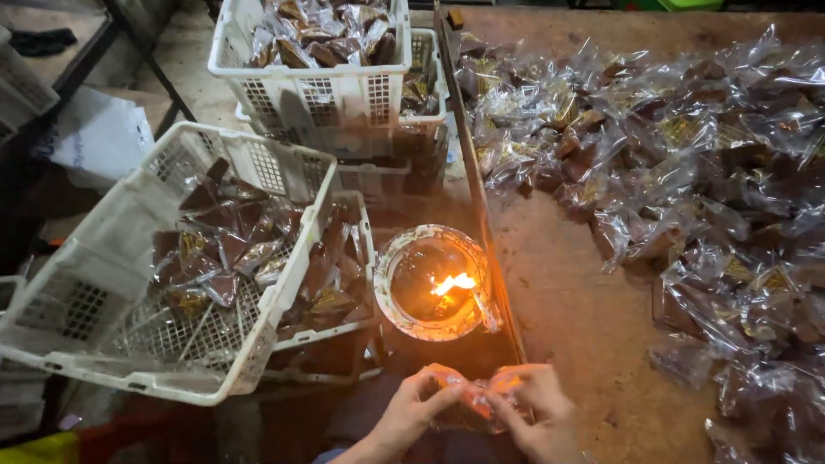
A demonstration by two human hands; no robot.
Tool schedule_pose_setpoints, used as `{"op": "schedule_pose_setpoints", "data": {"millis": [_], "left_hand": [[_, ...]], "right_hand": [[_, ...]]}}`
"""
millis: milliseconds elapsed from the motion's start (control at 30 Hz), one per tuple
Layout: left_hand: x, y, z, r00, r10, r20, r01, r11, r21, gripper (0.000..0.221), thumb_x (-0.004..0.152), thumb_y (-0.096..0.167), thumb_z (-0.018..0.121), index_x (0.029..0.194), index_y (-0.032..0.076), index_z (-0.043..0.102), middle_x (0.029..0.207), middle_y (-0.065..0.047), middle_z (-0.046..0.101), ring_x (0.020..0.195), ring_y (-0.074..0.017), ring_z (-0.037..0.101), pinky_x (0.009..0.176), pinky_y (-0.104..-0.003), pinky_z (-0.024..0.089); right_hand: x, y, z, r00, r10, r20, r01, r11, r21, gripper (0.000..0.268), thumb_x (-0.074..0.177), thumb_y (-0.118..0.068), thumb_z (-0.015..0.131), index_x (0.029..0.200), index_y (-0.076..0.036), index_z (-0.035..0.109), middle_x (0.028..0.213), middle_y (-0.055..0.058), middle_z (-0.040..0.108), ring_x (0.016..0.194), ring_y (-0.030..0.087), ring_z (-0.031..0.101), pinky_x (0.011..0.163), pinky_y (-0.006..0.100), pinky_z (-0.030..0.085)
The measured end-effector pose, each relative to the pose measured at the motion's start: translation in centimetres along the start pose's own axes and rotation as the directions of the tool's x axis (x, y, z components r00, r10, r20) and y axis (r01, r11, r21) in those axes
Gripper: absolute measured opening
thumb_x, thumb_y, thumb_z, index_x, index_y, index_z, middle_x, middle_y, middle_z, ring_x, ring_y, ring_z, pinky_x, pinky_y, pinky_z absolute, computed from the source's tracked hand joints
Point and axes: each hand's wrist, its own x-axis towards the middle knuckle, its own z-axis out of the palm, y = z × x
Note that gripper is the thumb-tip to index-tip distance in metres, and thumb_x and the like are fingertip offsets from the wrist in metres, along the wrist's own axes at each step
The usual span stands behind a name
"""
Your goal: Sealing small plastic bags containing food items by folding the tops and melting them over a candle flame.
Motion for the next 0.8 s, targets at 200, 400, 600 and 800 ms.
{"op": "schedule_pose_setpoints", "data": {"millis": [200,400,600,800], "left_hand": [[-0.2,1.7,-1.2,0.979,-0.065,0.194,0.030,0.984,0.178,0.021,0.082,0.021,0.082,0.097,0.006,0.081,0.093,-0.001,0.080,0.089,-0.0057,0.068,0.090,-0.020,0.050],[-1.4,2.2,-2.0,0.686,-0.481,0.546,0.001,0.751,0.660,0.055,0.100,0.047,0.056,0.138,0.009,0.063,0.134,0.004,0.065,0.120,-0.0011,0.054,0.110,-0.020,0.041],[-0.4,0.7,-3.6,0.839,-0.346,0.419,0.061,0.826,0.560,0.013,0.104,0.025,0.067,0.108,0.015,0.075,0.090,0.012,0.069,0.081,0.0034,0.055,0.078,-0.015,0.042],[-2.7,3.9,-2.5,0.742,-0.488,0.459,0.239,0.833,0.498,0.044,0.102,0.054,0.061,0.074,0.023,0.048,0.065,0.015,0.037,0.057,0.0027,0.033,0.055,-0.017,0.025]], "right_hand": [[-0.6,1.6,-0.6,0.966,0.235,0.108,-0.244,0.967,0.073,0.034,0.096,-0.023,0.063,0.088,0.000,0.086,0.082,0.008,0.087,0.078,0.013,0.076,0.079,0.025,0.058],[-0.5,1.3,0.2,0.826,0.261,0.500,-0.310,0.951,0.017,0.028,0.096,-0.023,0.062,0.097,-0.007,0.085,0.052,0.007,0.075,0.042,0.010,0.066,0.044,0.023,0.057],[-0.3,3.4,-0.6,0.875,0.170,0.453,-0.094,0.978,-0.186,0.020,0.070,-0.023,0.100,0.066,-0.015,0.082,0.063,-0.002,0.068,0.052,0.008,0.056,0.049,0.025,0.045],[0.5,-0.9,1.2,0.854,0.200,0.480,-0.284,0.953,0.108,0.038,0.098,-0.020,0.058,0.077,0.000,0.082,0.077,0.010,0.083,0.071,0.016,0.073,0.069,0.028,0.057]]}}
